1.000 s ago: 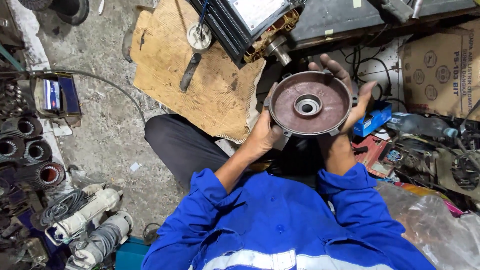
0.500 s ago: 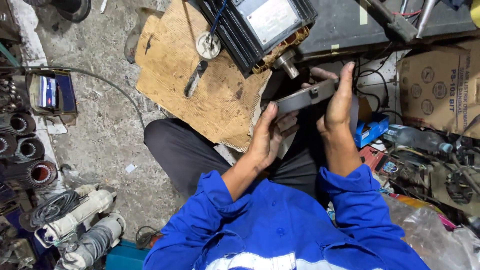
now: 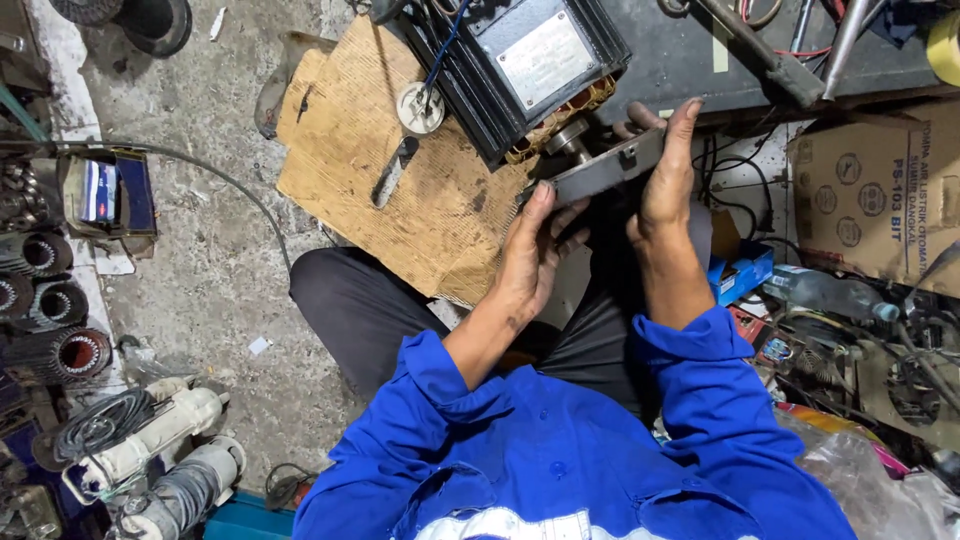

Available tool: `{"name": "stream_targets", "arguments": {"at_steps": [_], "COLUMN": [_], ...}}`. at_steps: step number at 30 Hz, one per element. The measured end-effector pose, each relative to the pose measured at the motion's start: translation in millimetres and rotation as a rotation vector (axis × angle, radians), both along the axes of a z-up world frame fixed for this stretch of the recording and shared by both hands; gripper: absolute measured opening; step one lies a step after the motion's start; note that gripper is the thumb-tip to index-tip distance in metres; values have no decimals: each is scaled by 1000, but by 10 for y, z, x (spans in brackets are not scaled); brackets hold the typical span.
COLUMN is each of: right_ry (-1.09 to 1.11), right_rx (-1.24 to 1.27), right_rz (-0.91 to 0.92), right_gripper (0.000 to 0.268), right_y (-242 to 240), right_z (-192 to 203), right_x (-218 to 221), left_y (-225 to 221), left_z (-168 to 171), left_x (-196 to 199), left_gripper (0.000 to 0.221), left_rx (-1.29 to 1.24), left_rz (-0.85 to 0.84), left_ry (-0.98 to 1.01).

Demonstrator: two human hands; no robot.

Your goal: Reassembling a motor by fitting the end casing and using a hammer and rod for alignment.

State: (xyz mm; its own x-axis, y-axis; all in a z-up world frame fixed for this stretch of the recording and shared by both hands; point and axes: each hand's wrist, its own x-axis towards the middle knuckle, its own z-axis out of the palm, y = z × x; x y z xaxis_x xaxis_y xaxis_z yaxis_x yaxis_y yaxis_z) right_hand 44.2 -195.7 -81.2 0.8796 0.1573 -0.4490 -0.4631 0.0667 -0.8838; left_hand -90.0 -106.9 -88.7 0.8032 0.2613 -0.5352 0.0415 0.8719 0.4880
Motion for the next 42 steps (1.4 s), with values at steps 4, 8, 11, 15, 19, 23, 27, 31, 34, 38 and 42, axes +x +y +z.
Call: {"name": "stream_targets", "arguments": {"at_steps": [4, 8, 11, 15, 19, 23, 27, 31, 34, 38, 42], "right_ry": [-66, -79, -61, -32, -106, -136, -159, -170, -171, -115, -302], "right_rx": [-114, -202, -133, -54, -86, -44, -38, -25, 24, 60, 142], "right_rz": [57, 49, 8, -18, 62, 92, 125, 128, 126, 94, 166], "right_gripper": [107, 101, 94, 103, 110, 105, 107, 106, 107, 106, 102], "right_y": [94, 137, 200, 242, 242, 234, 242, 256, 301, 333, 303], "right_z": [254, 257, 269, 255, 268, 268, 271, 223, 191, 184, 134], "right_x": [-60, -47, -14, 7, -3, -25, -24, -7, 31, 20, -140], "left_y": [61, 89, 82, 42, 31, 30, 50, 50, 70, 105, 105], "left_z": [96, 192, 196, 167, 161, 170, 182, 204, 202, 266, 217], "left_x": [50, 95, 123, 118, 92, 61, 44, 40, 77, 120, 138], "left_gripper": [83, 97, 97, 90, 94, 87, 87, 88, 90, 95, 89], "left_rx": [-35, -30, 1, 47, 61, 51, 59, 65, 97, 138, 177], "left_rz": [-18, -5, -15, -22, -16, 6, 20, 29, 30, 22, 28], "left_ry": [11, 52, 37, 8, -6, 35, 24, 34, 25, 59, 70]}}
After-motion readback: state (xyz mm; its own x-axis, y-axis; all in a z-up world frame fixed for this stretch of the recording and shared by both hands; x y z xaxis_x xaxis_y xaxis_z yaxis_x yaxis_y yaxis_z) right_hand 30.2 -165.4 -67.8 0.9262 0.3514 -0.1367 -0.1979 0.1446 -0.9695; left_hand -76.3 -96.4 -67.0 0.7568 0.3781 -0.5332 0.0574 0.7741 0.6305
